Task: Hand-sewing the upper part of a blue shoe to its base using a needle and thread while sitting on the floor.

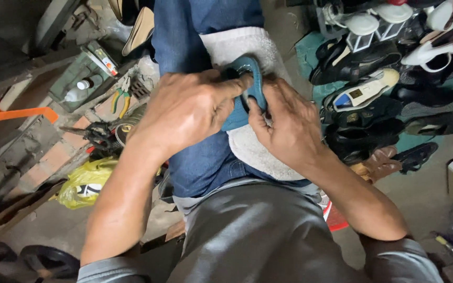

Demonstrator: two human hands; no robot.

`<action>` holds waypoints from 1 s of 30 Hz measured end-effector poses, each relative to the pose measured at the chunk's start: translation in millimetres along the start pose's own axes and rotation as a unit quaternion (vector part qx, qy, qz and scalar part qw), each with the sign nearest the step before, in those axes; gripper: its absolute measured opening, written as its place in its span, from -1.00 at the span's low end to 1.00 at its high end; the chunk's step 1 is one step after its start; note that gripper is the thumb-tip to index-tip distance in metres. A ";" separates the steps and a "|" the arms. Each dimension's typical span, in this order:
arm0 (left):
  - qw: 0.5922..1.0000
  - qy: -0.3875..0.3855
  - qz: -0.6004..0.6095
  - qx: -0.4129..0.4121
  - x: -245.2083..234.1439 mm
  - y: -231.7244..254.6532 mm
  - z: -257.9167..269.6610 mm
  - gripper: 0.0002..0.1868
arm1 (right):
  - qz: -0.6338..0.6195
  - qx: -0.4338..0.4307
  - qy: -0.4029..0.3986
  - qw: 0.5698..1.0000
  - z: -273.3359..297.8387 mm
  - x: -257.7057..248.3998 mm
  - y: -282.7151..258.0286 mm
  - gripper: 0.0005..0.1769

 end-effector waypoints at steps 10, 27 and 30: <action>0.981 0.191 -0.017 0.023 -18.5 3.3 56.7 -0.71 | -0.323 0.217 0.090 0.917 33.8 -17.2 141.6 -0.91; 0.958 0.280 -0.062 0.000 5.3 6.5 43.1 -0.74 | -0.536 0.028 0.024 0.843 25.8 -5.2 42.5 -0.82; 0.959 0.277 -0.063 0.004 -0.5 13.0 42.4 -0.67 | -0.345 0.082 0.057 0.933 12.9 2.7 42.1 -0.80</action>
Point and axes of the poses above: each hand's wrist, its own z-axis away from the middle knuckle, its own x-axis out of the palm, y = z × x, the point moved 9 cm from there along -z, towards the middle knuckle
